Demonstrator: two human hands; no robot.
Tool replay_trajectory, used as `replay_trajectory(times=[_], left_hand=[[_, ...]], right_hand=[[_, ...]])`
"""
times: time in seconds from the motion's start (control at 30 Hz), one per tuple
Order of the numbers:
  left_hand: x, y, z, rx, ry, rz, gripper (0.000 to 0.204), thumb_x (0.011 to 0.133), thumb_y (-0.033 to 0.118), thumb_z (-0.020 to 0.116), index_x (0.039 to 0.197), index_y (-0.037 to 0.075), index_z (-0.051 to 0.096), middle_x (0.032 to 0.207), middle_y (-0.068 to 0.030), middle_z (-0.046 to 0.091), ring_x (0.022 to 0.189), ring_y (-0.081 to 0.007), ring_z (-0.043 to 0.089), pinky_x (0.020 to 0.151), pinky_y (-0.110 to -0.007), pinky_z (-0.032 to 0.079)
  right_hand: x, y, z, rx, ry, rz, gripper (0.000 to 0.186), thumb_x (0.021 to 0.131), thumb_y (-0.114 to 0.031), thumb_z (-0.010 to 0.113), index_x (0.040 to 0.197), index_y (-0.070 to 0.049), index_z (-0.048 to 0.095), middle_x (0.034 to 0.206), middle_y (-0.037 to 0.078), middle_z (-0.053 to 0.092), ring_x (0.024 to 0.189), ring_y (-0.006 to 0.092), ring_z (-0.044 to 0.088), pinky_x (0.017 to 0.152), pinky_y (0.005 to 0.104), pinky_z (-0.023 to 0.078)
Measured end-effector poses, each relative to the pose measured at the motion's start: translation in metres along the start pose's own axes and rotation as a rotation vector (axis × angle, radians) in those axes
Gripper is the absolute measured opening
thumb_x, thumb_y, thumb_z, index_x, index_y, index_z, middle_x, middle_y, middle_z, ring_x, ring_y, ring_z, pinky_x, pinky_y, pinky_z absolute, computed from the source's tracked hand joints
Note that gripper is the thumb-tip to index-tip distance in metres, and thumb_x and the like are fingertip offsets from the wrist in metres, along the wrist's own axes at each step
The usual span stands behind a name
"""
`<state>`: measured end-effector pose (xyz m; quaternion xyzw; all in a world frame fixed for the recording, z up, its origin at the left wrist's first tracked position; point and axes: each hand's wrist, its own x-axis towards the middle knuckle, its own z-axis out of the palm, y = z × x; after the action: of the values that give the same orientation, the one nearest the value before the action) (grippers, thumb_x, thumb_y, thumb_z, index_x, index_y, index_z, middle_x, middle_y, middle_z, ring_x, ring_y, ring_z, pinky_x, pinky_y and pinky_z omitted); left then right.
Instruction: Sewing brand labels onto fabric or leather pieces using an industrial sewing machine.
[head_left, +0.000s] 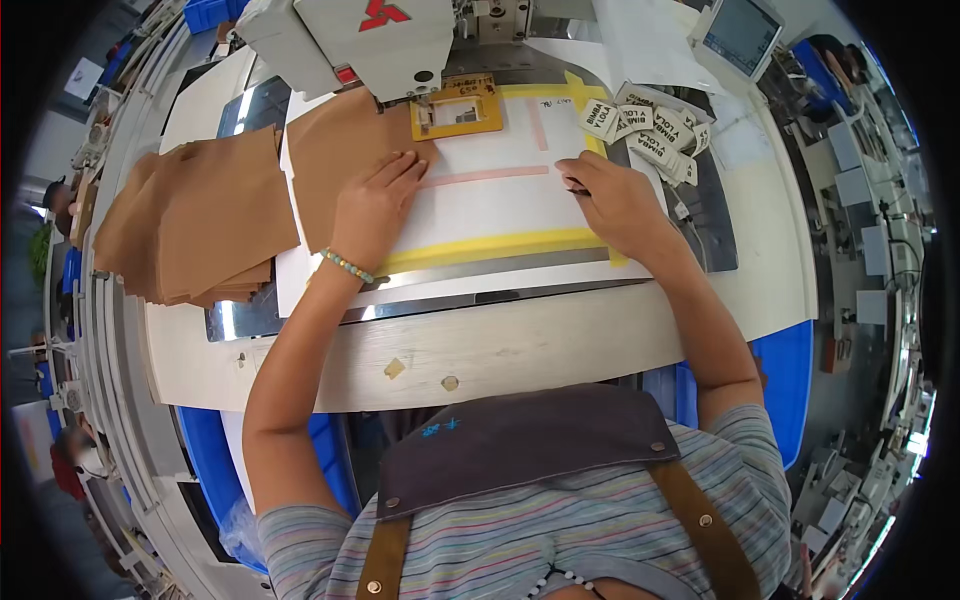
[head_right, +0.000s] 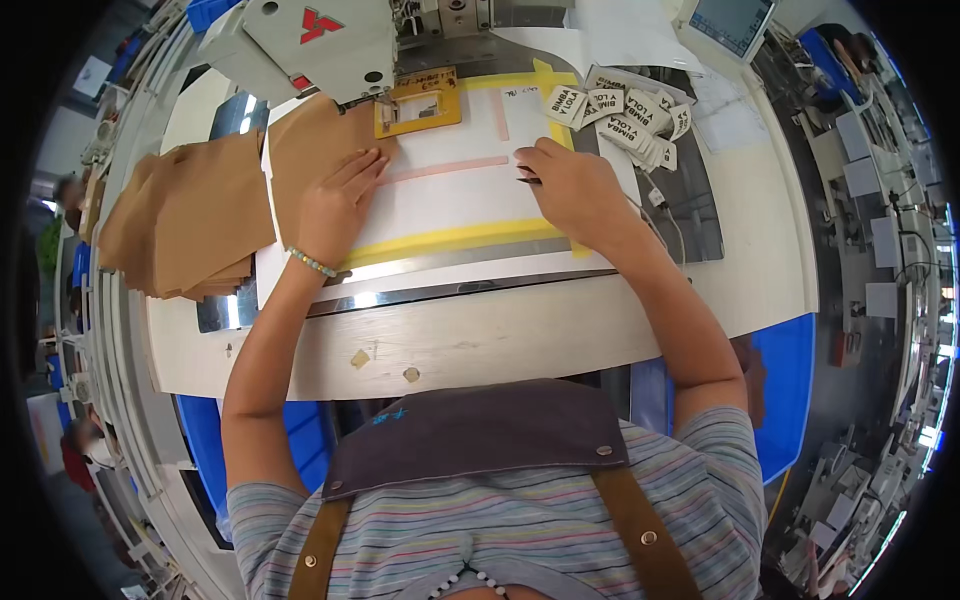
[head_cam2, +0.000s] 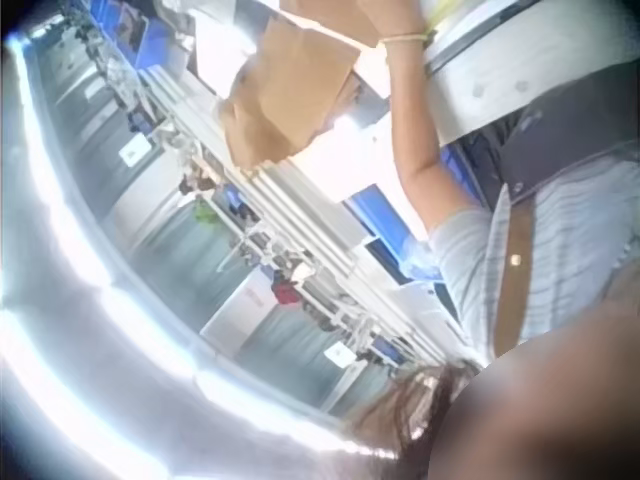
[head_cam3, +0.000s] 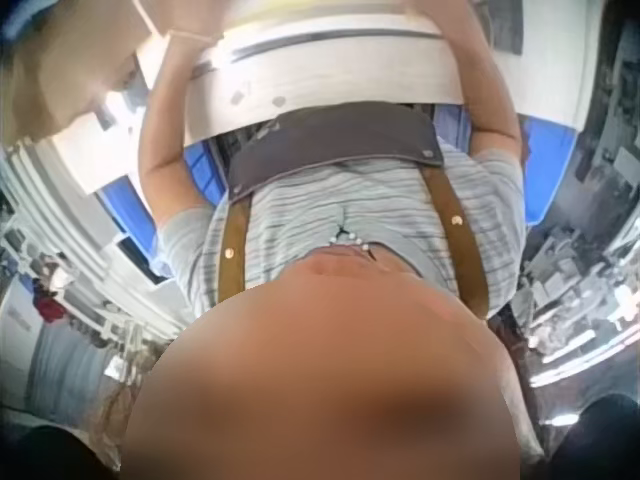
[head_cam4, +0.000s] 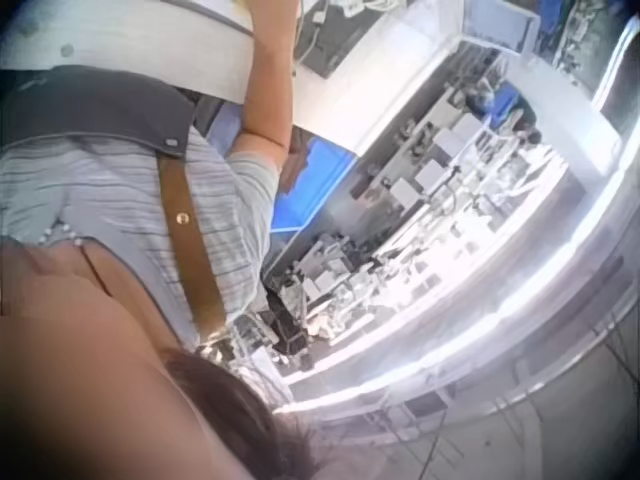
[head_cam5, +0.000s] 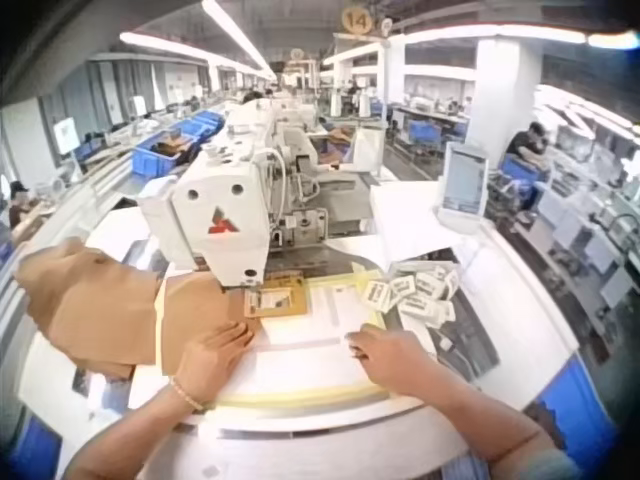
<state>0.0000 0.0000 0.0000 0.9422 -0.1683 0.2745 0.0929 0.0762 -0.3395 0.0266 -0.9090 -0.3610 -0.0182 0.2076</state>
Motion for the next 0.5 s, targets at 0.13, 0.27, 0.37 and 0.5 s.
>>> replay_trajectory(times=[0.13,0.27,0.37,0.5], left_hand=[[0.015,0.017,-0.003,-0.119,-0.055,0.077,0.024,0.094,0.014,0.074,0.117,0.008,0.078,0.125,-0.0113,0.075,0.113,-0.0284,0.072,0.092,-0.037,0.061],[0.017,0.025,-0.003,-0.210,-0.092,0.174,0.029,0.092,0.017,0.077,0.118,0.006,0.076,0.126,-0.0095,0.073,0.110,-0.0291,0.072,0.090,-0.038,0.060],[0.008,0.019,-0.016,-0.200,-0.094,0.155,0.028,0.090,0.017,0.078,0.115,0.004,0.075,0.126,-0.0089,0.072,0.106,-0.0294,0.072,0.089,-0.038,0.060],[-0.028,-0.001,-0.056,-0.069,-0.131,0.109,0.023,0.088,0.013,0.078,0.108,0.002,0.073,0.123,-0.0090,0.073,0.105,-0.0297,0.072,0.088,-0.038,0.060]], right_hand=[[0.028,-0.039,0.014,-0.029,0.094,-0.150,0.040,0.091,-0.007,0.067,0.131,-0.010,0.067,0.110,0.006,0.067,0.084,0.0291,0.071,0.073,0.0406,0.058],[0.047,-0.061,0.033,0.028,0.107,-0.303,0.032,0.088,-0.007,0.068,0.120,-0.011,0.071,0.110,0.003,0.068,0.084,0.0260,0.071,0.070,0.0385,0.058],[0.057,-0.053,0.048,0.011,0.141,-0.440,0.028,0.086,-0.005,0.068,0.113,-0.010,0.072,0.107,0.001,0.069,0.085,0.0234,0.072,0.069,0.0365,0.058],[0.062,-0.049,0.055,-0.033,0.223,-0.516,0.026,0.085,-0.004,0.068,0.110,-0.010,0.072,0.106,0.001,0.071,0.088,0.0214,0.073,0.070,0.0350,0.058]])
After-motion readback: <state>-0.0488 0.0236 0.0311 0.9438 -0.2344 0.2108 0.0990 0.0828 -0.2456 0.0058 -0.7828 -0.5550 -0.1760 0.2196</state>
